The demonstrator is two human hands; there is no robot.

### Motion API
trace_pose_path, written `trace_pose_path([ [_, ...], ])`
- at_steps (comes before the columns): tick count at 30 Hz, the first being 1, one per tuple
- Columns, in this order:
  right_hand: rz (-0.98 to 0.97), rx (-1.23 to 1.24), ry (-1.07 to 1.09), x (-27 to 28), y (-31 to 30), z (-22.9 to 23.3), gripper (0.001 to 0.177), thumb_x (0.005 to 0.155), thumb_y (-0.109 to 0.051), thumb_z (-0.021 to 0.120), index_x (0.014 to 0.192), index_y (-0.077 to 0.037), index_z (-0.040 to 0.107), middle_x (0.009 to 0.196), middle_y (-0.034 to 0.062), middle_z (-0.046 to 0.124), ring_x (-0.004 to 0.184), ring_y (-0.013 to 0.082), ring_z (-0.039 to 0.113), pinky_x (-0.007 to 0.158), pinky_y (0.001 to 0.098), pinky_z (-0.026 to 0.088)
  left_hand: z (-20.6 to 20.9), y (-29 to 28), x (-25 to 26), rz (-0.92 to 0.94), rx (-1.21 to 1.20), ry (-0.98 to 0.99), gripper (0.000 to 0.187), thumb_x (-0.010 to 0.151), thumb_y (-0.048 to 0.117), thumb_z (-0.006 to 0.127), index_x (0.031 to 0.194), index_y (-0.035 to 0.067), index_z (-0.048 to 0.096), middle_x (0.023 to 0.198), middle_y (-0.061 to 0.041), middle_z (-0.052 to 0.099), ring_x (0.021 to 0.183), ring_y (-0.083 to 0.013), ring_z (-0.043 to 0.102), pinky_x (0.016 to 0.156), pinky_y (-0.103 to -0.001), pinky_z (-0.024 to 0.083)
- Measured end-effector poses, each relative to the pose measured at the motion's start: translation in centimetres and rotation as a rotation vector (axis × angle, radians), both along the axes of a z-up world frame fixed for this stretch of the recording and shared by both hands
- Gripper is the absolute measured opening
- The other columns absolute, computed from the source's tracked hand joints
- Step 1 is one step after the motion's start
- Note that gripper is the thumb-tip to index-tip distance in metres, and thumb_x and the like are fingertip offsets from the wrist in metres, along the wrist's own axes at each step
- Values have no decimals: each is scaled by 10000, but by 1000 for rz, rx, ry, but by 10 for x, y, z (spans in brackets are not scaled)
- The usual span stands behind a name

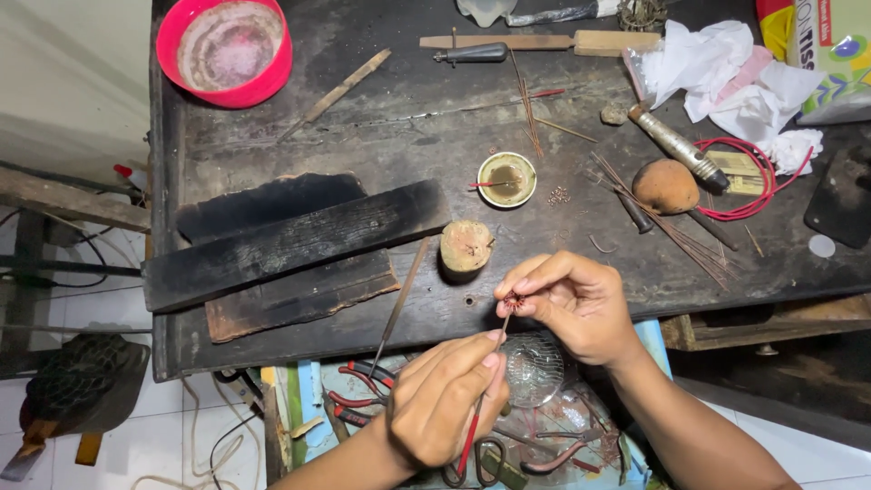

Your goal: A person uses pliers and a fine metal tool to file and adjust a small decorative jewelry component on a workshop bench.

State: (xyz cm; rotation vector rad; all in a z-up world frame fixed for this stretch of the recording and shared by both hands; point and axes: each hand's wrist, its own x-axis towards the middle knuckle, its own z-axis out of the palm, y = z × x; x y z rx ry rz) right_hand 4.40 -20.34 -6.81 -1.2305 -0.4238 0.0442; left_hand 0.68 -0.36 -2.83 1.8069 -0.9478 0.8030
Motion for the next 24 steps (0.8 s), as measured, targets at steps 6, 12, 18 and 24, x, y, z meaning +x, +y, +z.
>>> trace_pose_path([
  [6,4,7,0,0,1,-2,113,915,55,697,984,5,623,1033,276,703,826,303,775,779,347,685,-1,0,0,-3,-13,-4,111,905,-79,690,945,-140,607,961,-314,696,817,-394,787,710,-421,717],
  [12,5,16,-6,-1,2,-2,139,902,59,711,952,-15,605,1041,261,697,841,311,784,776,344,690,2,-1,-1,1,11,13,95,910,-78,675,934,-144,612,949,-316,696,800,-400,779,706,-425,706],
  [18,-10,4,-14,-1,1,-3,164,888,88,706,914,-28,593,1021,261,686,838,313,784,771,334,693,-1,0,1,-48,8,9,89,906,-101,679,930,-156,613,957,-327,687,806,-418,774,717,-440,709],
  [24,-56,-45,-11,-2,1,0,205,889,80,697,815,-38,546,976,267,683,802,305,788,703,295,695,-4,1,1,-120,20,35,109,906,-120,690,939,-178,603,962,-351,673,818,-443,761,734,-469,704],
])
